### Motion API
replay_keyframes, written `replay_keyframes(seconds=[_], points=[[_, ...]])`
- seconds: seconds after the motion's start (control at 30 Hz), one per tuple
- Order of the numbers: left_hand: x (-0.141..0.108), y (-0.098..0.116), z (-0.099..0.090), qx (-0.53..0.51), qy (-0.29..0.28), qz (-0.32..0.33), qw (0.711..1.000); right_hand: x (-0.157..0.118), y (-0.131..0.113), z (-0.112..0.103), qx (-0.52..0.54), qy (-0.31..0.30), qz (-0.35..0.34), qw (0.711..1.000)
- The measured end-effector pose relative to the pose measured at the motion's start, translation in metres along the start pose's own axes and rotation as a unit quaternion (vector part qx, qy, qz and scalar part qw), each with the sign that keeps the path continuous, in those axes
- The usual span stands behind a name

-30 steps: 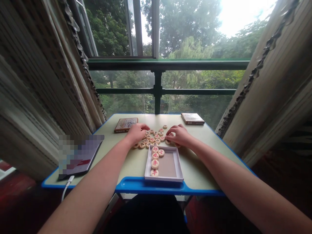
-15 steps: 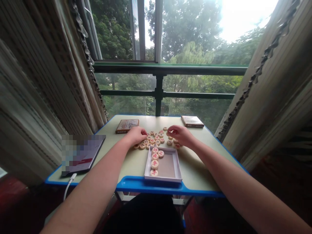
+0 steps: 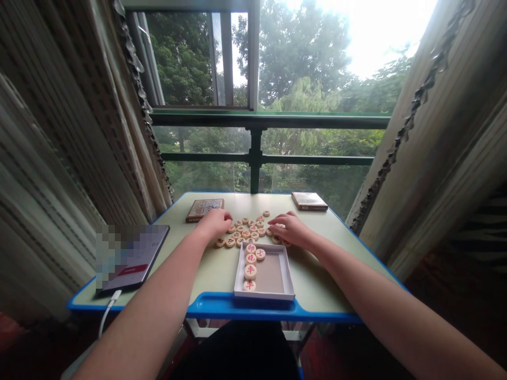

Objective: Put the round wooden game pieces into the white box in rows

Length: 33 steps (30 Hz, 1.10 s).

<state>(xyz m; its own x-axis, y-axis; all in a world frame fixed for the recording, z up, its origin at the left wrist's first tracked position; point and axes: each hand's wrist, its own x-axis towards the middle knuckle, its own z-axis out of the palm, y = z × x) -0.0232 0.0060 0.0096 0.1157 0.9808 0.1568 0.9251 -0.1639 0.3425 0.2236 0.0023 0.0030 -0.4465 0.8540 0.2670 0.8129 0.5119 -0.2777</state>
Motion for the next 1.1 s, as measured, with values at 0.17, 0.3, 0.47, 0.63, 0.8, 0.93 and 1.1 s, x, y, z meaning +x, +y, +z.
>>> replay_keyframes(seconds=[0.17, 0.3, 0.47, 0.63, 0.8, 0.93, 1.1], points=[[-0.002, 0.005, 0.007, -0.002, -0.037, 0.033, 0.999, -0.001, -0.001, -0.006, 0.014, -0.036, 0.03, 0.999], [0.001, 0.003, 0.01, 0.003, -0.029, 0.015, 0.999, 0.0, -0.001, -0.003, 0.049, -0.027, 0.045, 0.997], [0.003, 0.001, 0.01, 0.004, -0.027, 0.031, 0.999, 0.0, -0.005, 0.002, -0.006, 0.002, -0.004, 1.0], [0.002, 0.003, 0.009, 0.018, -0.031, 0.044, 0.998, -0.005, -0.012, -0.006, 0.018, 0.069, -0.088, 0.994], [0.003, 0.002, 0.009, 0.041, -0.037, 0.061, 0.997, -0.023, -0.04, -0.021, 0.083, 0.074, -0.226, 0.968], [0.003, 0.001, 0.011, 0.042, -0.036, 0.074, 0.996, -0.037, -0.064, -0.024, 0.104, 0.015, -0.323, 0.941], [0.002, 0.003, 0.01, 0.05, -0.039, 0.076, 0.995, -0.044, -0.075, -0.022, 0.109, -0.034, -0.34, 0.934]])
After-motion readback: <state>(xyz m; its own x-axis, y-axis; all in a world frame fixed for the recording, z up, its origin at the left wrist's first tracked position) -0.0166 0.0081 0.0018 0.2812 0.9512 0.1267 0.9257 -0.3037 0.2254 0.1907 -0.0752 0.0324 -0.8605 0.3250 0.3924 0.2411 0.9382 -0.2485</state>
